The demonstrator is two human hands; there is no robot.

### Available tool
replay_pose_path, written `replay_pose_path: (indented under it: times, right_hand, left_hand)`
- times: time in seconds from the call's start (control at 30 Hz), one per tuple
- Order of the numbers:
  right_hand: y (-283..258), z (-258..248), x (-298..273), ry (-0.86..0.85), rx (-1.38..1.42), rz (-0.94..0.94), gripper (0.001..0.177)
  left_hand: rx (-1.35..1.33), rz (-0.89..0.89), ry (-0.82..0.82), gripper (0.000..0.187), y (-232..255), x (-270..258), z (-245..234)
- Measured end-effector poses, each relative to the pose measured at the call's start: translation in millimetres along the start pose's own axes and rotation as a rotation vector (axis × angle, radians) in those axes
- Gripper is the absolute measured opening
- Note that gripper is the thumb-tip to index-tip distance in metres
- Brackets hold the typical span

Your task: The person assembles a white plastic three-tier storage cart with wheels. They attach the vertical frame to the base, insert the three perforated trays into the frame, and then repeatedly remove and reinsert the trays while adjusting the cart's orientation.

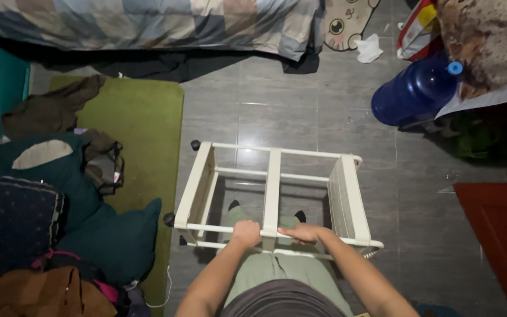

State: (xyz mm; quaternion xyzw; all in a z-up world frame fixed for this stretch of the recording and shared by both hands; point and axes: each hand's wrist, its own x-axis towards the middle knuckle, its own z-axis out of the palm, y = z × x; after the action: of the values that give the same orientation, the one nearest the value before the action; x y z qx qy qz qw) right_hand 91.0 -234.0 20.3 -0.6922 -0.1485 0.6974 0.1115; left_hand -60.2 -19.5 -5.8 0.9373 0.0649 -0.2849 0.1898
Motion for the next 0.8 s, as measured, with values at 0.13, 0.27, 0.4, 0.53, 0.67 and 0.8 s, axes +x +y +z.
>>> replay_pose_path:
  times: [0.13,0.27,0.4,0.53,0.67,0.8]
  right_hand:
    - [1,13,-7,0.086,-0.075,-0.063,0.085]
    - [0,31,-30,0.307,-0.229,-0.216,0.075]
    - [-4,35,-58,0.484,-0.251,-0.205,0.06]
    - [1,24,-74,0.635,-0.353,-0.262,0.052]
    - [10,6,-78,0.874,-0.529,-0.347,0.043]
    - [8,-18,-85,1.155,-0.475,-0.379,0.044]
  left_hand:
    - [-0.012,-0.02,-0.023,0.022,3,-14,7]
    - [-0.09,-0.006,0.01,0.023,8,-35,18]
    - [-0.138,-0.01,0.085,0.022,8,-30,16]
    - [-0.189,0.022,0.09,0.024,-3,-20,4]
    - [-0.207,0.057,0.071,0.032,-15,-6,-30]
    - [-0.228,0.068,0.146,0.034,-28,10,-79]
